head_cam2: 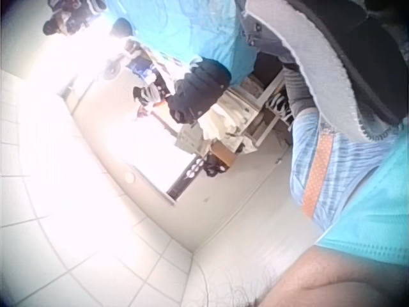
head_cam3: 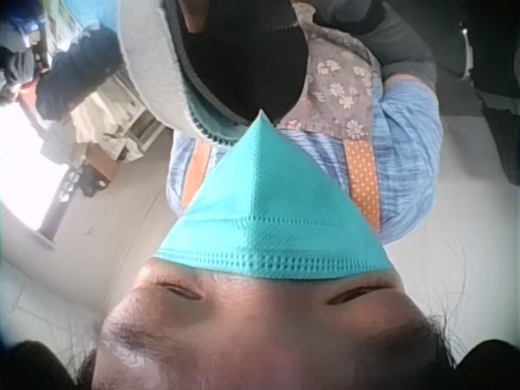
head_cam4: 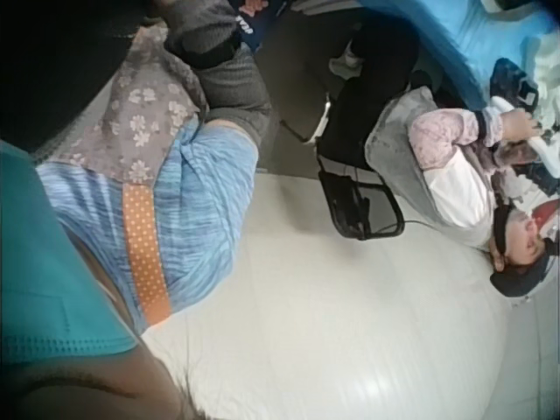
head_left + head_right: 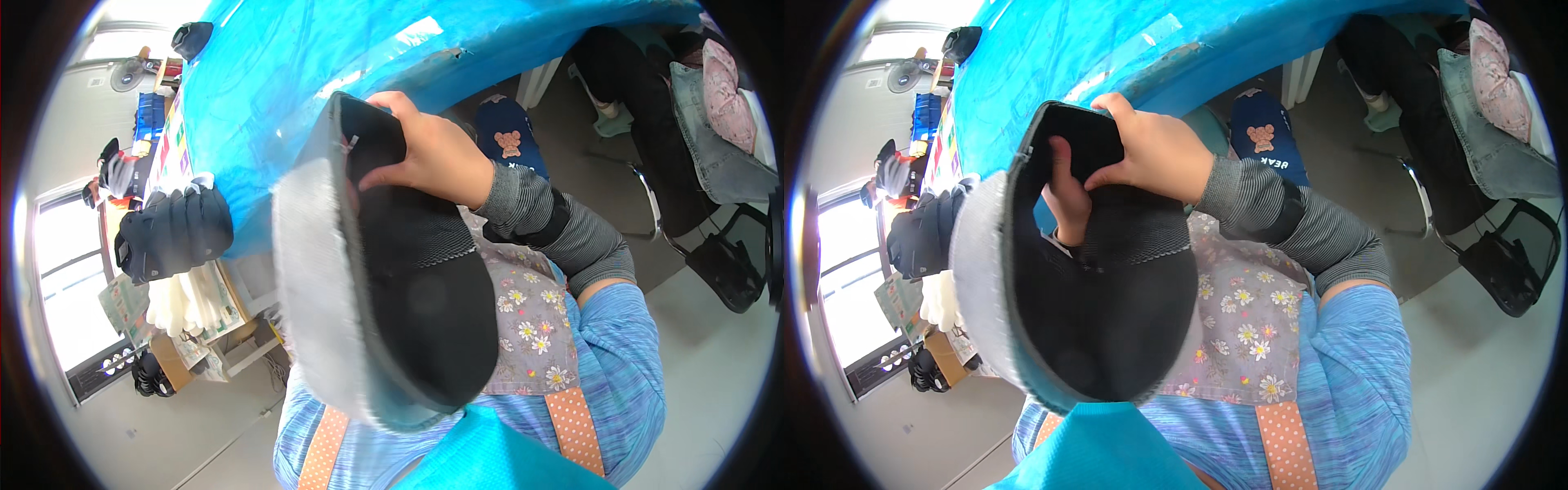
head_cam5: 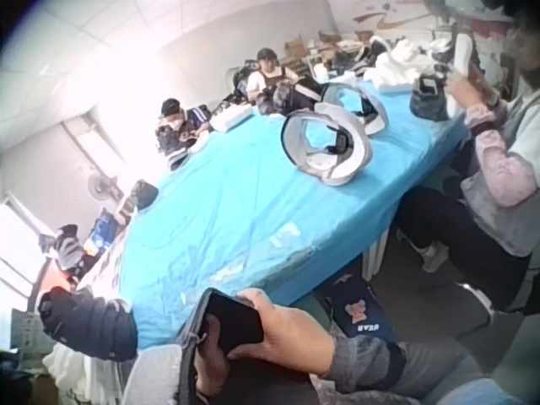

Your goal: The person inserts foam cushioning pieces into the interior of a black boot upper and then tucks the edges of the lining around the foam by hand.

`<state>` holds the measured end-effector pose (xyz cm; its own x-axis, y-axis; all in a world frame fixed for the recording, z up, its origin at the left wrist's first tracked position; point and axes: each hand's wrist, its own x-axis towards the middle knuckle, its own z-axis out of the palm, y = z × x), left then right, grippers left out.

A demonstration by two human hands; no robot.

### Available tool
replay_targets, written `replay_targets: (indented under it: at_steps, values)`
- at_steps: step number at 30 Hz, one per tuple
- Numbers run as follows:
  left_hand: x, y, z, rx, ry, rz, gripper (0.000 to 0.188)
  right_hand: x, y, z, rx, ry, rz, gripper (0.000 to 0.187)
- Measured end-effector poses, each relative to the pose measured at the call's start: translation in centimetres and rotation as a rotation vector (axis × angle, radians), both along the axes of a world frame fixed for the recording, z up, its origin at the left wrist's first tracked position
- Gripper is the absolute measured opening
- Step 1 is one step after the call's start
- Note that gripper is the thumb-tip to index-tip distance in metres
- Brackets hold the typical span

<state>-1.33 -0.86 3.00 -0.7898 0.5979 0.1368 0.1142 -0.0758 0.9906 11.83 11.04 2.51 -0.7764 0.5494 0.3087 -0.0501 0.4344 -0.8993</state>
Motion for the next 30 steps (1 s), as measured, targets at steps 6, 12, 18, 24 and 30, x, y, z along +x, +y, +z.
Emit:
replay_targets:
  at_steps: [6, 12, 18, 24, 30]
  values:
    - [1.6, -1.9, -0.4, -0.023, 0.042, -0.227, 0.041, -1.2, 1.0, -2.0, -0.301, 0.104, 0.141, 0.050]
    - [2.3, -2.4, -0.6, -0.073, 0.207, -0.318, 0.051, -1.5, 1.6, -2.5, -0.551, 0.158, 0.342, 0.035]
    - [1.3, 0.9, 0.7, -0.093, 0.616, -0.374, 0.044, -2.1, 1.7, -6.1, -0.569, 0.252, 0.123, 0.026]
    - [1.8, 1.9, 1.0, -0.103, 0.044, -0.468, 0.059, 1.6, 3.9, -3.0, -0.282, 0.288, 0.352, 0.039]
    - [1.5, 1.4, 2.2, -0.192, 0.249, -0.386, 0.022, 0.0, 5.6, 1.3, -0.278, 0.339, 0.306, 0.044]
